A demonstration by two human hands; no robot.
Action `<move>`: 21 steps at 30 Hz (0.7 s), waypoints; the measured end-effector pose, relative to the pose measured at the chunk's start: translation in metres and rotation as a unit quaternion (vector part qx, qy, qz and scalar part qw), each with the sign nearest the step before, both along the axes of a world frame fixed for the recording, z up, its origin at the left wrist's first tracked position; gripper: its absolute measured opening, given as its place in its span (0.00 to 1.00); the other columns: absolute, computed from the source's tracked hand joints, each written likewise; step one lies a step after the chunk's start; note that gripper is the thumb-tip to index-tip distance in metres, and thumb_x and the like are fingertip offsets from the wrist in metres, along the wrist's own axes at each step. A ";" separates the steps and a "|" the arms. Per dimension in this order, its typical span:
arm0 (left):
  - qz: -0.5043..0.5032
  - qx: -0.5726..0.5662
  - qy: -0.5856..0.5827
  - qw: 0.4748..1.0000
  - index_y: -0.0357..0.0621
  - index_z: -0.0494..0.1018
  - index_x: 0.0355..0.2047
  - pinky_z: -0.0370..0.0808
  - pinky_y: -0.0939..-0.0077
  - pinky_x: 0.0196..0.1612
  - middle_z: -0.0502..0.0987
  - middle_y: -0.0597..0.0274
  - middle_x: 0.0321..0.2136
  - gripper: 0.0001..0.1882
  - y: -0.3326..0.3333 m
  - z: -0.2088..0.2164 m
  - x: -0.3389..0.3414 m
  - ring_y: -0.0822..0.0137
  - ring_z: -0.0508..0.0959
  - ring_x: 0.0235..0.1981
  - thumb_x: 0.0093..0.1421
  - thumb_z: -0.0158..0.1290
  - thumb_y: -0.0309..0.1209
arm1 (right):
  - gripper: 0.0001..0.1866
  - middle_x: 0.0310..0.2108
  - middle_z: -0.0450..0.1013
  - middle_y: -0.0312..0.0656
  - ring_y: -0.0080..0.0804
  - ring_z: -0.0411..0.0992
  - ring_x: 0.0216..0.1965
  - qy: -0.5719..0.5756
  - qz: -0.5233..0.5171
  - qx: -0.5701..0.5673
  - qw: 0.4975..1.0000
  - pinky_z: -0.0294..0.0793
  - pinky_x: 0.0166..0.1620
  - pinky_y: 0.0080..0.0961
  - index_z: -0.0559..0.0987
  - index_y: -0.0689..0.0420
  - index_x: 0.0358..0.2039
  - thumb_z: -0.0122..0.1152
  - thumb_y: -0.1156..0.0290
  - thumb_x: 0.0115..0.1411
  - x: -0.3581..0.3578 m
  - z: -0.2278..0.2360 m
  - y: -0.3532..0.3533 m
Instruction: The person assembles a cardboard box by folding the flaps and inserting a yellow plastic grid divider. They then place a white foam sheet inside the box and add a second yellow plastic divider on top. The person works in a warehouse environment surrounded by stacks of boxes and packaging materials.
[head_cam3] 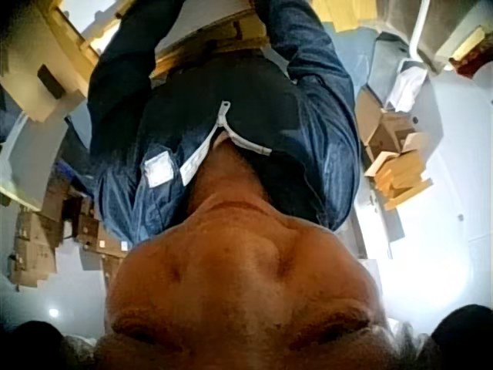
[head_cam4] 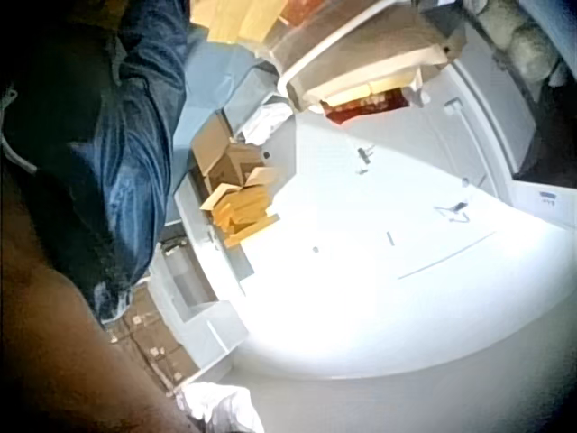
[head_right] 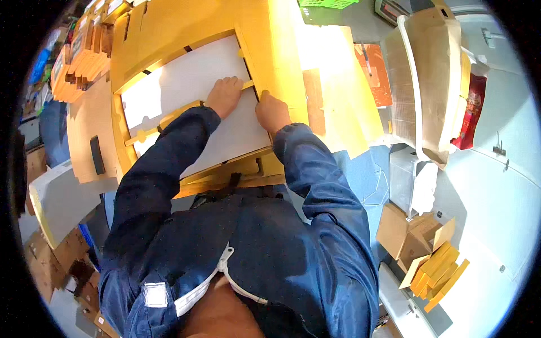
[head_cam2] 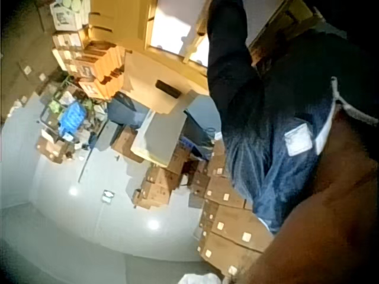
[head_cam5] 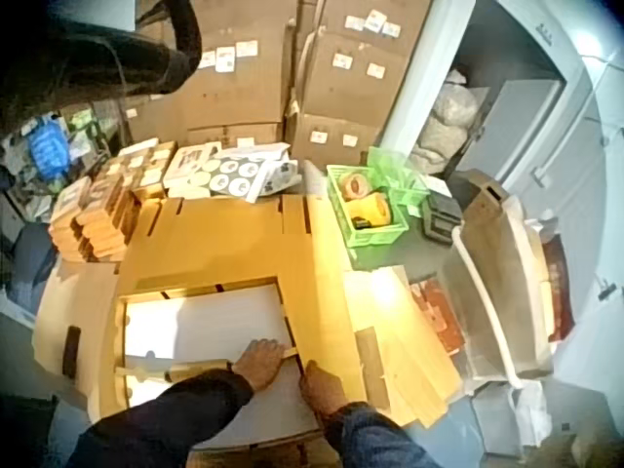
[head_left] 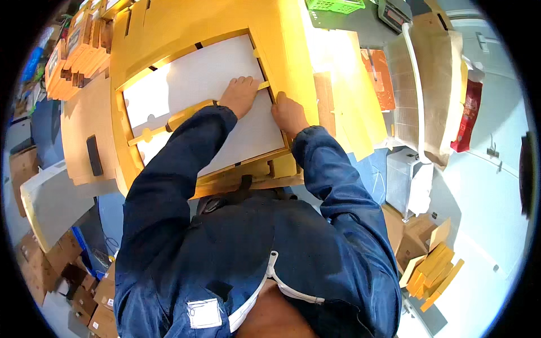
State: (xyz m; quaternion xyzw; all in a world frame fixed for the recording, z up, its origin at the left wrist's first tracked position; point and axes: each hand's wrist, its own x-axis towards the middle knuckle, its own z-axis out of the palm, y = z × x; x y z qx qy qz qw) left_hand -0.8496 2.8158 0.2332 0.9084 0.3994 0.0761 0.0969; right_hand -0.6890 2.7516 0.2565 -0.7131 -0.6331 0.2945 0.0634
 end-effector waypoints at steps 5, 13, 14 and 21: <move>-0.026 0.004 -0.030 0.999 0.41 0.68 0.32 0.67 0.65 0.40 0.71 0.56 0.29 0.06 0.008 -0.001 -0.004 0.57 0.71 0.35 0.53 0.44 0.24 | 0.09 0.25 0.74 0.59 0.53 0.74 0.28 -0.054 0.049 0.024 0.997 0.73 0.35 0.42 0.68 0.64 0.31 0.45 0.70 0.55 -0.002 -0.003 0.003; 0.008 0.041 -0.035 0.998 0.41 0.68 0.28 0.68 0.62 0.36 0.71 0.55 0.28 0.03 0.036 -0.003 0.009 0.55 0.73 0.33 0.54 0.45 0.27 | 0.10 0.27 0.74 0.56 0.53 0.74 0.29 -0.047 0.047 0.063 0.996 0.73 0.35 0.41 0.71 0.63 0.33 0.44 0.71 0.56 0.001 0.014 0.043; 0.036 0.051 0.005 0.998 0.41 0.68 0.28 0.68 0.62 0.35 0.71 0.54 0.28 0.04 0.047 0.002 0.010 0.55 0.73 0.32 0.54 0.46 0.28 | 0.11 0.27 0.75 0.56 0.53 0.74 0.29 -0.051 0.046 0.086 0.994 0.74 0.35 0.41 0.72 0.63 0.33 0.44 0.70 0.56 0.000 0.018 0.056; 0.015 0.050 -0.275 0.960 0.34 0.65 0.42 0.68 0.64 0.45 0.68 0.46 0.39 0.15 0.031 0.060 -0.081 0.50 0.71 0.41 0.57 0.50 0.31 | 0.24 0.46 0.70 0.52 0.44 0.68 0.49 0.090 -0.160 0.080 0.980 0.66 0.52 0.32 0.69 0.60 0.51 0.53 0.64 0.55 0.105 0.037 0.036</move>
